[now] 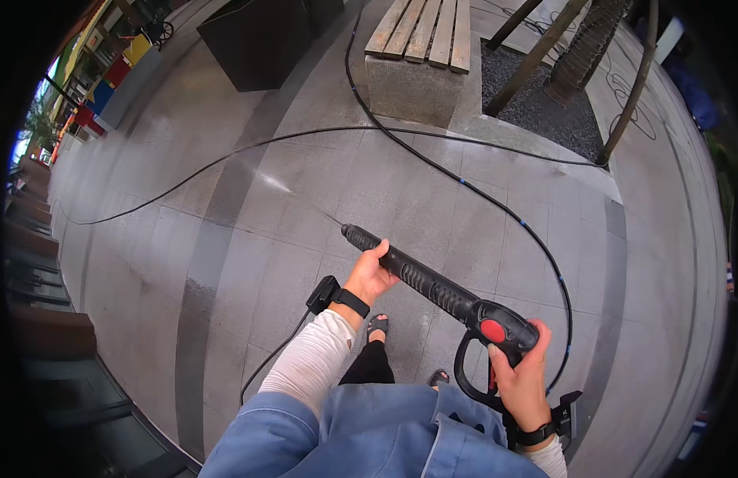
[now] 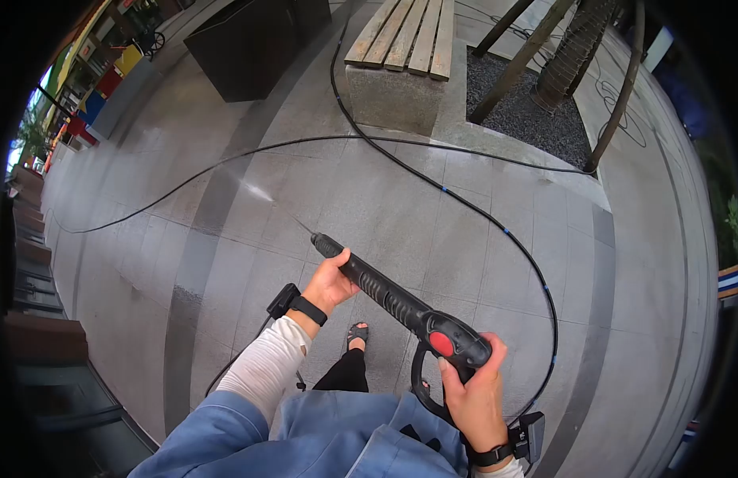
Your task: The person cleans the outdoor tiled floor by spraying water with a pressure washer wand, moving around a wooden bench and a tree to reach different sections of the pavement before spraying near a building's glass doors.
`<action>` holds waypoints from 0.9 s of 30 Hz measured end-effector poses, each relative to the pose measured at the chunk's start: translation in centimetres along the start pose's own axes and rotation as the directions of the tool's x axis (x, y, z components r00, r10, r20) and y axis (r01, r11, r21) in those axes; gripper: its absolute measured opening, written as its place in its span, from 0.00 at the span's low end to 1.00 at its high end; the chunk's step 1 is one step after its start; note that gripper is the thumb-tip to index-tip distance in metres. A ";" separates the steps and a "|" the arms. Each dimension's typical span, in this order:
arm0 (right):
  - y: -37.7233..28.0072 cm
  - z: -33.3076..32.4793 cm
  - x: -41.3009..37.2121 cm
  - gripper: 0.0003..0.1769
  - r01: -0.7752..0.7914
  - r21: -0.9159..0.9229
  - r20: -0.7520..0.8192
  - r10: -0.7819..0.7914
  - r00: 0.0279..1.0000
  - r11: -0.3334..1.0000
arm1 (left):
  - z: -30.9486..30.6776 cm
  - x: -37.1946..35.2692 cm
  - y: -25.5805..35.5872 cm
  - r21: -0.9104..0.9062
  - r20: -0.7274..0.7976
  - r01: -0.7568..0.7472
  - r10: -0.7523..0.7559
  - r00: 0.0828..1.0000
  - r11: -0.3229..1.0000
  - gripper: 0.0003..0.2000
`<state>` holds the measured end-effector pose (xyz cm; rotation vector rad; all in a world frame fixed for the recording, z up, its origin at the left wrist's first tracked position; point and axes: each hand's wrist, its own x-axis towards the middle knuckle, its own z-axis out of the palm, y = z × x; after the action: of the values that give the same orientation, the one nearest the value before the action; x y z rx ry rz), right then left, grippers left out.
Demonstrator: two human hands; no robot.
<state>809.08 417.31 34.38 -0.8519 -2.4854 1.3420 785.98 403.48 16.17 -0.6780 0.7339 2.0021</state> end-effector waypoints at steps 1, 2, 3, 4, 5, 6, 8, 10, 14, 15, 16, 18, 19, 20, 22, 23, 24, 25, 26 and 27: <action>0.4 -1.3 -0.8 0.30 0.056 -0.091 -0.042 -0.060 0.997 0.994 | 1.6 0.9 -2.0 0.007 0.006 0.039 -0.039 0.999 0.999 0.14; 0.3 -2.7 -2.1 0.30 -0.111 -0.019 -0.084 0.109 0.991 0.994 | 2.4 2.6 -4.3 0.017 0.120 0.072 -0.074 0.990 0.997 0.13; 1.3 -4.2 -3.7 0.31 -0.200 -0.072 -0.140 0.189 0.972 0.977 | 4.4 3.6 -6.8 0.020 0.154 0.106 -0.108 0.982 0.994 0.13; 1.0 -5.0 -5.2 0.31 -0.225 -0.054 -0.201 0.211 0.957 0.973 | 6.2 4.3 -9.1 0.059 0.211 0.139 -0.149 0.966 0.989 0.13; 0.9 -5.6 -6.3 0.30 -0.249 -0.037 -0.261 0.231 0.937 0.968 | 8.0 4.9 -11.1 0.102 0.242 0.174 -0.194 0.951 0.979 0.13; 2.2 -5.8 -7.3 0.31 -0.164 -0.101 -0.346 0.120 0.931 0.981 | 9.8 4.6 -12.3 0.165 0.266 0.169 -0.209 0.941 0.972 0.12; 2.8 -5.6 -7.6 0.31 -0.097 -0.108 -0.438 0.041 0.898 0.989 | 10.7 5.1 -12.9 0.187 0.278 0.150 -0.199 0.940 0.971 0.13; 1.8 -5.0 -5.6 0.31 -0.131 -0.041 -0.389 0.105 0.915 0.991 | 11.2 4.7 -10.5 0.203 0.214 0.097 -0.141 0.967 0.974 0.13; 2.1 -4.6 -3.3 0.31 -0.137 0.022 -0.311 0.137 0.941 0.990 | 10.6 3.0 -5.3 0.200 0.092 0.107 -0.127 0.988 0.974 0.13; 1.6 -4.3 -2.7 0.32 -0.088 0.001 -0.315 0.084 0.945 0.996 | 10.7 3.0 -4.6 0.217 0.105 0.107 -0.132 0.986 0.970 0.12; 1.1 -3.9 -2.7 0.31 -0.075 -0.056 -0.334 0.053 0.941 0.996 | 10.9 3.8 -4.4 0.224 0.139 0.117 -0.151 0.979 0.968 0.12; 0.1 -2.8 -2.3 0.30 -0.062 -0.062 -0.318 0.039 0.947 0.996 | 11.4 5.4 -4.5 0.177 0.227 0.137 -0.176 0.958 0.975 0.12; -0.3 -2.4 -2.3 0.30 -0.050 -0.067 -0.306 0.027 0.951 0.996 | 10.9 5.9 -4.0 0.176 0.225 0.134 -0.172 0.959 0.975 0.12; -0.8 -2.1 -1.4 0.31 -0.156 -0.072 -0.300 0.128 0.945 0.985 | 10.6 6.6 -3.6 0.134 0.195 0.108 -0.133 0.972 0.985 0.12; 0.3 -2.0 0.7 0.31 -0.120 -0.077 -0.245 0.098 0.964 0.990 | 9.7 7.2 -1.8 0.120 0.150 0.071 -0.089 0.985 0.990 0.14; 0.5 -2.0 2.0 0.32 -0.083 -0.073 -0.200 0.067 0.978 0.994 | 9.2 7.2 -0.9 0.125 0.086 0.070 -0.081 0.993 0.990 0.15; -1.3 -1.9 3.1 0.32 -0.117 0.040 -0.187 0.123 0.975 0.992 | 9.5 7.3 -0.7 0.149 0.022 0.073 -0.077 0.997 0.986 0.15; -1.2 -2.0 3.0 0.32 -0.124 0.040 -0.188 0.129 0.974 0.992 | 9.3 7.0 -0.6 0.166 -0.048 0.073 -0.066 0.997 0.983 0.16; -0.8 -2.3 2.7 0.31 -0.153 0.064 -0.243 0.164 0.956 0.986 | 9.6 6.8 -1.1 0.214 -0.029 0.058 -0.053 0.998 0.975 0.15; -0.7 -2.2 2.5 0.31 -0.181 0.088 -0.291 0.199 0.936 0.979 | 10.3 6.7 -1.4 0.228 0.027 0.067 -0.075 0.997 0.971 0.15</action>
<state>807.69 420.03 35.99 -1.2097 -2.1663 1.2289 782.22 415.09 18.12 -0.5244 0.8889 1.8257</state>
